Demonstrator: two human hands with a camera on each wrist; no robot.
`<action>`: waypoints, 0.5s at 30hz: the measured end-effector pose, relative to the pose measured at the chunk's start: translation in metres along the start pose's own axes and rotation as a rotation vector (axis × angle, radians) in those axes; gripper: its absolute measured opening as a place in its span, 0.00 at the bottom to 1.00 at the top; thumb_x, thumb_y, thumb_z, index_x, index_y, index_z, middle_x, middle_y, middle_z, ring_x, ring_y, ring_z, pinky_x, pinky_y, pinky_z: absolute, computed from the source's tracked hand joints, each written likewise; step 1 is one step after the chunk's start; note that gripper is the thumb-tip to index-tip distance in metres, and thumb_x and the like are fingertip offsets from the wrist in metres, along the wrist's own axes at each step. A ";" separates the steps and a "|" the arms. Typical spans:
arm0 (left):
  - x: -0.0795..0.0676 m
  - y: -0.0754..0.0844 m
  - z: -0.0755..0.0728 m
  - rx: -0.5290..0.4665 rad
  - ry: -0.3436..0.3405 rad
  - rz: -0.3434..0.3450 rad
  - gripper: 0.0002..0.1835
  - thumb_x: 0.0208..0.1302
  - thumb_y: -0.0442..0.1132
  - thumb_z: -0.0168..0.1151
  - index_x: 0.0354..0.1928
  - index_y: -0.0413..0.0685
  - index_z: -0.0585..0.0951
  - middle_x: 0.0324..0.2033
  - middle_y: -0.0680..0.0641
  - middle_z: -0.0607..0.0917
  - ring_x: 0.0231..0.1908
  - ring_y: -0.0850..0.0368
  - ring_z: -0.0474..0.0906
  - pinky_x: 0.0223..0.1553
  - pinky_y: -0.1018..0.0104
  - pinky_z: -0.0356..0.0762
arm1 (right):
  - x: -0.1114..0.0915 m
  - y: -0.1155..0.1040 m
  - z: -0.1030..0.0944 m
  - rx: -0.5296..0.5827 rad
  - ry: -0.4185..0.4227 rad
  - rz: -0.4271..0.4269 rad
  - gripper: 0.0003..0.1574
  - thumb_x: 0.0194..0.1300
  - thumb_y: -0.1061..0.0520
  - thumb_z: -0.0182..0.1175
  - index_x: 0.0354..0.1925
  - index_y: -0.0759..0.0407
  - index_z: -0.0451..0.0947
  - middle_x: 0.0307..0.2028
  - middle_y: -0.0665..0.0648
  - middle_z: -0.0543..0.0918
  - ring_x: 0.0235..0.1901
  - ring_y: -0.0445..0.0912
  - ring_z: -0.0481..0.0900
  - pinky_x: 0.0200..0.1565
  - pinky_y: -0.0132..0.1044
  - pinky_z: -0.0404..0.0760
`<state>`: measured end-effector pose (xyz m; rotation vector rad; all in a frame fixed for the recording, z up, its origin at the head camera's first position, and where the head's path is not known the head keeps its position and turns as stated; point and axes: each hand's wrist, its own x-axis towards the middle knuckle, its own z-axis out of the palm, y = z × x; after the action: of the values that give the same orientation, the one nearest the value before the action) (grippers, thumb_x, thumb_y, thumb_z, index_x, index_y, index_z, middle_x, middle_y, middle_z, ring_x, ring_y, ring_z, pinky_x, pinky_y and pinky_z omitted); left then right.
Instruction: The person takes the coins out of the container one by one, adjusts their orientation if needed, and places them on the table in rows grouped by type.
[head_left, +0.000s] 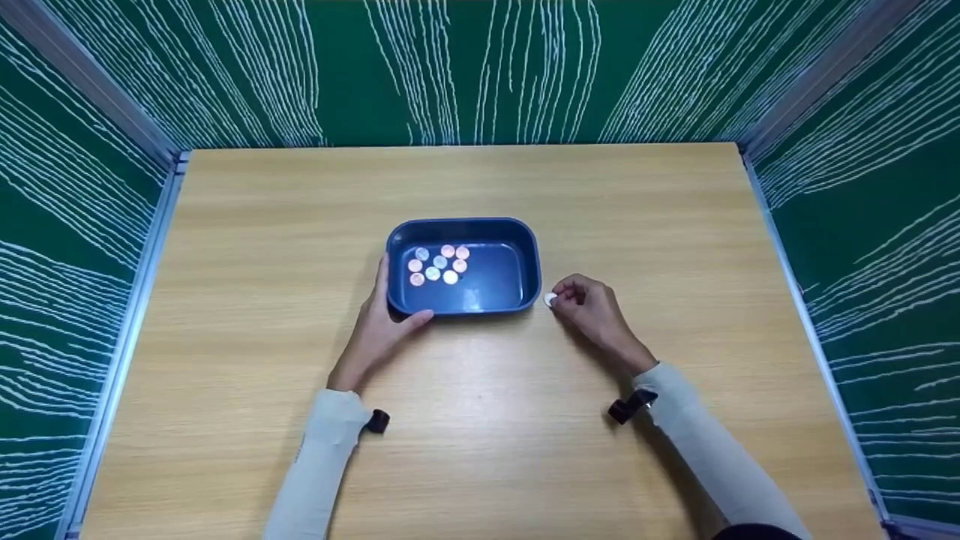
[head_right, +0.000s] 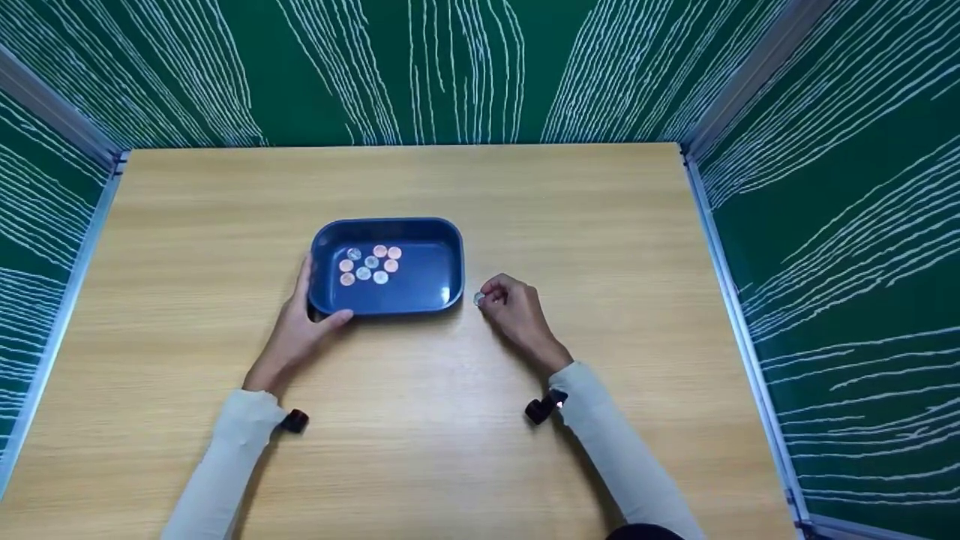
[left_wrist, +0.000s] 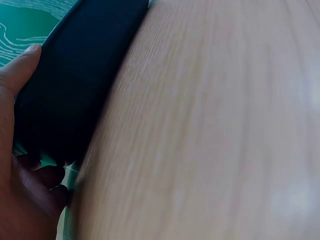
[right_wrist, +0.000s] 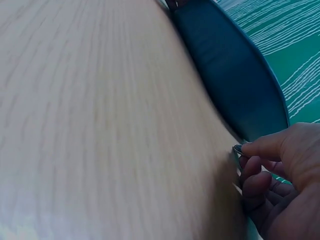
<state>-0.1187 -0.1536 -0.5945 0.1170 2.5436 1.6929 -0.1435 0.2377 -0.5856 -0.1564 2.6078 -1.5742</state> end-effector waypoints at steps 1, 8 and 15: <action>0.000 0.000 0.000 0.000 -0.001 -0.003 0.67 0.68 0.54 0.80 0.91 0.58 0.38 0.89 0.42 0.47 0.86 0.38 0.51 0.84 0.40 0.51 | 0.000 0.001 0.001 -0.003 0.002 -0.005 0.06 0.69 0.71 0.69 0.44 0.68 0.87 0.36 0.61 0.87 0.36 0.48 0.80 0.37 0.26 0.77; -0.001 -0.001 0.001 -0.003 0.003 0.007 0.67 0.68 0.53 0.80 0.92 0.61 0.38 0.89 0.43 0.47 0.85 0.39 0.52 0.84 0.41 0.51 | -0.001 0.004 0.004 -0.081 0.025 -0.065 0.05 0.71 0.67 0.71 0.44 0.67 0.87 0.36 0.60 0.87 0.37 0.48 0.81 0.40 0.28 0.76; -0.001 0.000 0.000 -0.016 0.005 0.006 0.67 0.68 0.52 0.80 0.92 0.58 0.39 0.89 0.42 0.48 0.85 0.38 0.52 0.83 0.41 0.52 | 0.000 0.002 0.006 -0.166 0.032 -0.092 0.06 0.72 0.67 0.70 0.46 0.68 0.88 0.38 0.60 0.85 0.39 0.49 0.79 0.41 0.32 0.74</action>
<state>-0.1180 -0.1531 -0.5946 0.1201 2.5356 1.7169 -0.1425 0.2334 -0.5900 -0.2681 2.7930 -1.3954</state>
